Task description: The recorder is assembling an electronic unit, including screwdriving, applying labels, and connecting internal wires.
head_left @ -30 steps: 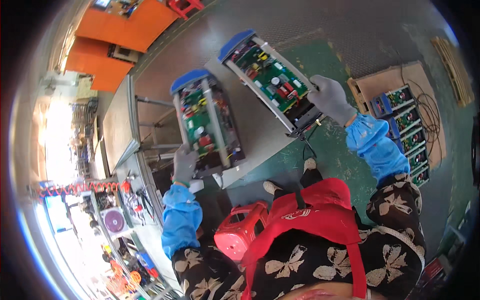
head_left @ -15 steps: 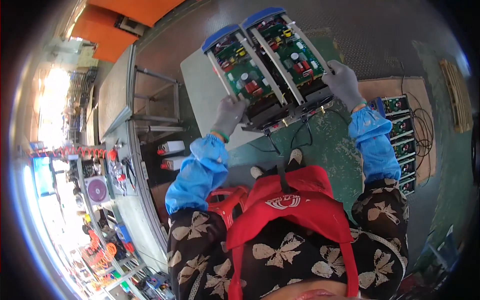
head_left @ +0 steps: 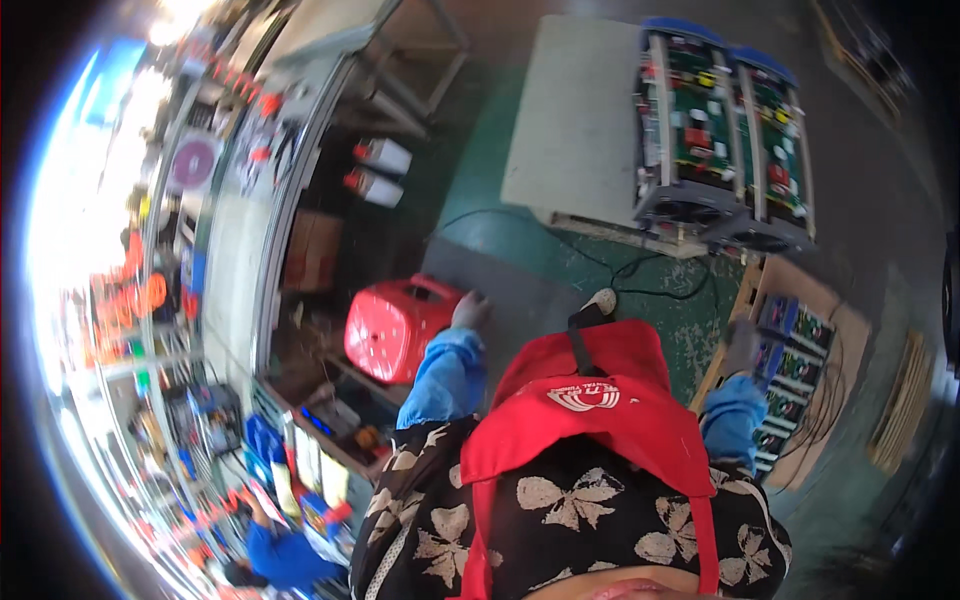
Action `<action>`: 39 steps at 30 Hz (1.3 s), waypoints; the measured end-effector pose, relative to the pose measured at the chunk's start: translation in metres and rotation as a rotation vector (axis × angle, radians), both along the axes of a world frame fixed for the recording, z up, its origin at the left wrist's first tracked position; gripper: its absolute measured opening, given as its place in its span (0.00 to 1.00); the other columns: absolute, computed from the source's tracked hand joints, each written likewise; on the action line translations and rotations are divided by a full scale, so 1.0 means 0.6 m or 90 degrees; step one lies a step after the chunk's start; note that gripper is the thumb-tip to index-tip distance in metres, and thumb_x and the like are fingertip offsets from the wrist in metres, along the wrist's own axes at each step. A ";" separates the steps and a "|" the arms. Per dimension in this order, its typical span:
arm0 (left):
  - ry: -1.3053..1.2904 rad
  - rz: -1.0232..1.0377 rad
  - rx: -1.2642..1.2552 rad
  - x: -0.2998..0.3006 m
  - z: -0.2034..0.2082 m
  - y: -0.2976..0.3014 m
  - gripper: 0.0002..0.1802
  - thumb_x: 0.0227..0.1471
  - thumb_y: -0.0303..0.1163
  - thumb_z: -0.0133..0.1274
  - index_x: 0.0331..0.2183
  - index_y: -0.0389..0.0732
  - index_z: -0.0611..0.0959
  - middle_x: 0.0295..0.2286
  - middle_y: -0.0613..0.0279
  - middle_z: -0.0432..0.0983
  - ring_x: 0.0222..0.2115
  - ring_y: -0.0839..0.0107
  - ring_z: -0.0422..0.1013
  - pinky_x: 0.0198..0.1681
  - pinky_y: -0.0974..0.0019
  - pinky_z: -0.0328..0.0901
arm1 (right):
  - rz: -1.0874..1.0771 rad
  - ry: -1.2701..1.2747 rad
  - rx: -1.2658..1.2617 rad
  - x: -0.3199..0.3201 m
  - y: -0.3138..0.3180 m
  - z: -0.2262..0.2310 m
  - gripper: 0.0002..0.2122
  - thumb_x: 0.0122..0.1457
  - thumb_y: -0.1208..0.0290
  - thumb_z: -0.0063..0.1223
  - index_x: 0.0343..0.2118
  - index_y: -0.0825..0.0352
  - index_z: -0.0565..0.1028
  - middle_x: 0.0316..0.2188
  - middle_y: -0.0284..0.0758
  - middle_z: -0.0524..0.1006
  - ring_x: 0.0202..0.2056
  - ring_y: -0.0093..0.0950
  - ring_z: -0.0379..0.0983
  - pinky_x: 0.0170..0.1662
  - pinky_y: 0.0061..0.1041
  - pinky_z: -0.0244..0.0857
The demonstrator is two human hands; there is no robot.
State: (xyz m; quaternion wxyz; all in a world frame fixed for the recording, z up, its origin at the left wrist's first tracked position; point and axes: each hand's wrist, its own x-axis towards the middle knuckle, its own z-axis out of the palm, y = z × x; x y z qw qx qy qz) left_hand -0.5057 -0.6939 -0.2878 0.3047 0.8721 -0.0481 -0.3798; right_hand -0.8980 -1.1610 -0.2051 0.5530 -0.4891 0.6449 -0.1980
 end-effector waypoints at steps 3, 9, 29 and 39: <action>0.159 0.257 0.175 -0.186 -0.005 0.262 0.22 0.45 0.44 0.56 0.37 0.37 0.84 0.29 0.47 0.80 0.30 0.58 0.77 0.35 0.56 0.69 | 0.391 0.152 -0.074 0.121 0.116 0.014 0.17 0.55 0.58 0.57 0.39 0.69 0.77 0.28 0.29 0.73 0.30 0.22 0.69 0.36 0.27 0.63; 0.200 0.612 0.180 -0.456 0.155 0.426 0.18 0.44 0.39 0.54 0.33 0.34 0.85 0.31 0.51 0.81 0.31 0.62 0.76 0.35 0.59 0.69 | 0.487 -0.110 0.000 0.283 0.083 -0.149 0.20 0.56 0.62 0.55 0.48 0.69 0.73 0.41 0.31 0.73 0.42 0.26 0.67 0.48 0.27 0.60; 0.029 0.420 -0.020 -0.221 0.066 0.339 0.23 0.47 0.43 0.52 0.40 0.35 0.82 0.37 0.44 0.79 0.40 0.49 0.75 0.46 0.54 0.68 | 0.977 0.454 0.014 0.434 0.273 -0.134 0.21 0.51 0.61 0.54 0.43 0.72 0.76 0.43 0.52 0.76 0.44 0.48 0.73 0.48 0.41 0.65; -0.301 -0.039 0.144 -0.186 -0.095 0.613 0.08 0.40 0.34 0.59 0.27 0.45 0.80 0.28 0.53 0.77 0.30 0.54 0.74 0.30 0.49 0.69 | 1.045 0.270 -0.223 1.102 0.517 -0.087 0.17 0.53 0.64 0.52 0.41 0.69 0.77 0.41 0.50 0.77 0.43 0.46 0.76 0.45 0.42 0.69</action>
